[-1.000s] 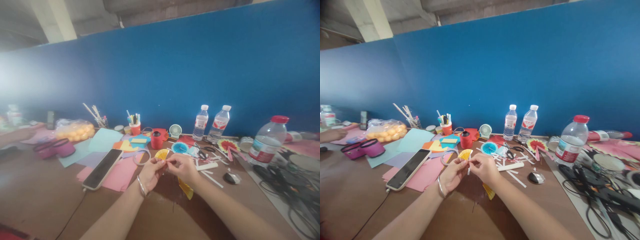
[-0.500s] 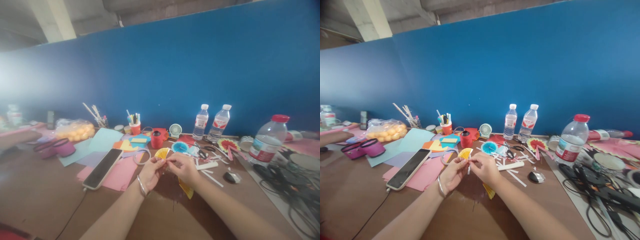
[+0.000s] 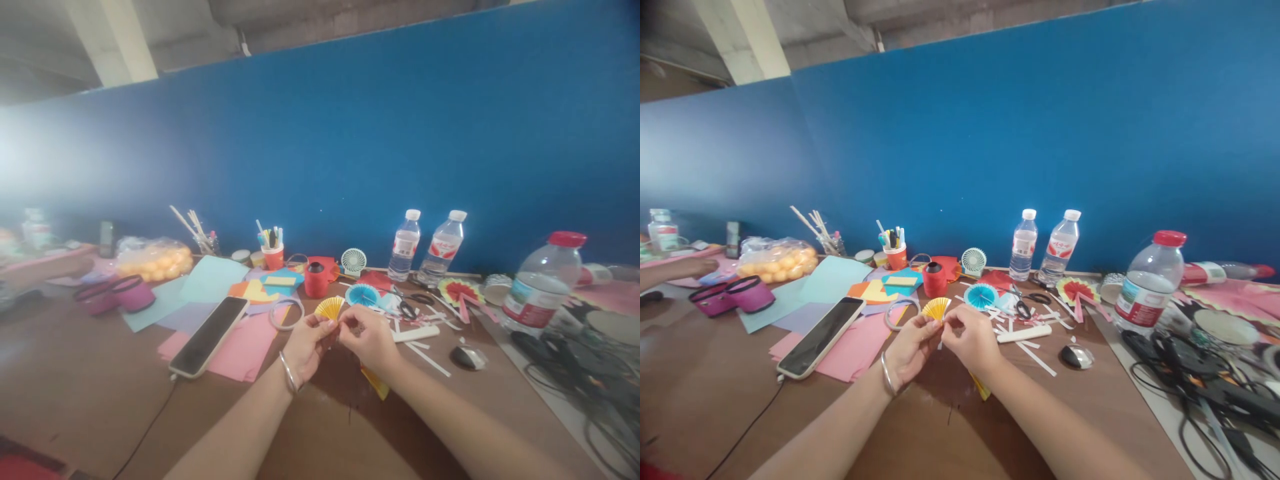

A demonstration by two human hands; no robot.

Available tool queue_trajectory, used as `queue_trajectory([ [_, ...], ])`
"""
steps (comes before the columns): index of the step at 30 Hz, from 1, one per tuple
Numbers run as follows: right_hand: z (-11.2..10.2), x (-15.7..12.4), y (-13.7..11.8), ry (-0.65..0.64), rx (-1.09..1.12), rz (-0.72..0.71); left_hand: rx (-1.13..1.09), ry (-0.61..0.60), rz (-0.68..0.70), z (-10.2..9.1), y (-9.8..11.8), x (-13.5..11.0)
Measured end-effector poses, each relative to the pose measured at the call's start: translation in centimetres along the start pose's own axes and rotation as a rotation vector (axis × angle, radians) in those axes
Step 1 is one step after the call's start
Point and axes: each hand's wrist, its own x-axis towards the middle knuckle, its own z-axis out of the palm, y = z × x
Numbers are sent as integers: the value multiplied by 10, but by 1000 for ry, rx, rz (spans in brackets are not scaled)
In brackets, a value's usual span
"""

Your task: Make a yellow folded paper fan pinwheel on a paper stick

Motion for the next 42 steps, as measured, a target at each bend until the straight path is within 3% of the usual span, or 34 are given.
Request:
queue_trajectory([
  [6, -2, 2, 2, -62, 179, 136, 24, 17, -14, -1, 1, 0],
  [10, -4, 4, 1, -82, 177, 103, 20, 46, -8, -4, 0, 2],
  [19, -3, 5, 4, -111, 127, 63, 47, -20, -11, -5, 1, 1],
  [25, -5, 6, 12, 85, 75, 136, 46, 16, -78, -6, 3, 1],
  [30, -15, 15, 35, 347, 63, 335, 18, 12, -144, -9, 2, 1],
  [33, -21, 20, 55, 351, -102, 373, -101, 39, -159, -9, 3, 2],
  [36, -22, 19, 65, 134, -274, 301, -190, 65, -154, -8, 5, 2],
  [38, -19, 15, 60, 60, -275, 173, -203, 78, -144, -6, 6, 2],
  [42, -13, 6, 32, -41, -147, -336, -195, 89, -116, -5, 7, 2],
])
